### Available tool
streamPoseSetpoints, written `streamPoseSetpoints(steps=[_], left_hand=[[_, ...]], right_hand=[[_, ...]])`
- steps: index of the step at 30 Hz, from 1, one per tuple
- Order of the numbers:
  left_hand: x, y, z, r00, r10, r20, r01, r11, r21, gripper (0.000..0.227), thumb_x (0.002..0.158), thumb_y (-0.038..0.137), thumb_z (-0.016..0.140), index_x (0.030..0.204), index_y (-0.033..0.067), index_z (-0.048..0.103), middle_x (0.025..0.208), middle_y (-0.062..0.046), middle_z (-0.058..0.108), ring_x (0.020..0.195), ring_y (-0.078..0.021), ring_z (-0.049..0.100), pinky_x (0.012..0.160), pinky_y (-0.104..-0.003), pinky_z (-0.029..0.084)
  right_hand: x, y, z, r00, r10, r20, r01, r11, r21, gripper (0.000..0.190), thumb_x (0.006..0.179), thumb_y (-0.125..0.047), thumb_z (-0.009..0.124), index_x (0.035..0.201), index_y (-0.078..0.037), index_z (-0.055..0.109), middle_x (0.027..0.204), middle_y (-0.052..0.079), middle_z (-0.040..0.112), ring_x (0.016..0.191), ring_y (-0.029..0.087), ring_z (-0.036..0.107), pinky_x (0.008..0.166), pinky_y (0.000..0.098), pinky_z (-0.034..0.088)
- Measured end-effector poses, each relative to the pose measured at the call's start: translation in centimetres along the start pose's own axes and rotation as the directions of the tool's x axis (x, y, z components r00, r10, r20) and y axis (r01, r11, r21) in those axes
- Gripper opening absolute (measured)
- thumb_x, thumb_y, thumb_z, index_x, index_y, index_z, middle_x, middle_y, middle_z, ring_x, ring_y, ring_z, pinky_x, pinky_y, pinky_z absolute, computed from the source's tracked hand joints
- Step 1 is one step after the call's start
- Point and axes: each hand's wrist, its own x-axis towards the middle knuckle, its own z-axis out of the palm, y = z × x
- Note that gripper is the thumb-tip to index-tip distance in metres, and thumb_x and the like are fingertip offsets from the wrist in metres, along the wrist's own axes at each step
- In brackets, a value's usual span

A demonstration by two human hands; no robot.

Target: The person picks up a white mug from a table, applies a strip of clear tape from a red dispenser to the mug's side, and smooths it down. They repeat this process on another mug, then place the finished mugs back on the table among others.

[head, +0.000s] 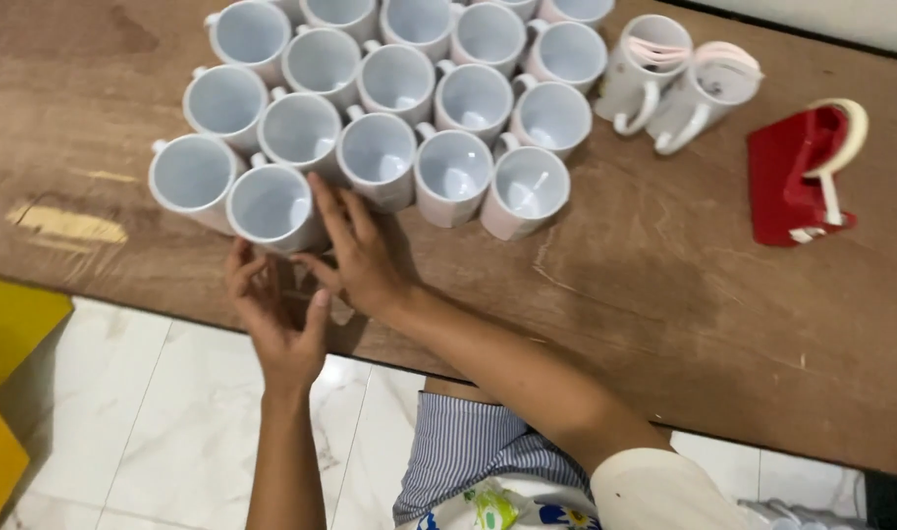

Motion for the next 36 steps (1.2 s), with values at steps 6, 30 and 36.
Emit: streamPoseSetpoints(steps=[6,30,36], left_hand=[[-3.9,2.7,2.9,0.957,0.284,-0.051,-0.267,0.939,0.215,0.017,0.086,0.013,0.057,0.09,0.0013,0.045,0.095,-0.019,0.045,0.09,-0.0325,0.056,0.079,-0.041,0.048],[-10.7,13.6,41.0,0.141,0.436,0.889,-0.157,0.897,-0.414,0.051,0.09,0.037,0.054,0.124,0.0019,0.041,0.135,-0.033,0.038,0.114,-0.0455,0.053,0.095,-0.052,0.045],[-12.0,13.9,48.1,0.158,0.446,0.881,-0.151,0.893,-0.425,0.057,0.089,0.038,0.056,0.129,0.0021,0.036,0.139,-0.032,0.033,0.125,-0.0466,0.043,0.099,-0.051,0.043]], right_hand=[[-3.3,-0.9,-10.1,0.959,0.004,0.283,-0.122,0.908,0.401,0.067,0.089,-0.022,0.067,0.143,-0.007,0.031,0.137,0.016,0.039,0.13,0.03,0.043,0.117,0.043,0.038],[-25.9,10.6,-47.9,0.252,0.826,-0.504,-0.946,0.321,0.053,0.048,0.085,-0.021,0.067,0.126,-0.004,0.049,0.127,0.012,0.049,0.109,0.026,0.055,0.089,0.0336,0.048],[-25.9,14.4,-52.6,0.48,0.595,-0.644,-0.836,0.534,-0.13,0.058,0.089,-0.003,0.071,0.136,-0.004,0.037,0.127,0.018,0.033,0.114,0.027,0.048,0.088,0.0351,0.048]])
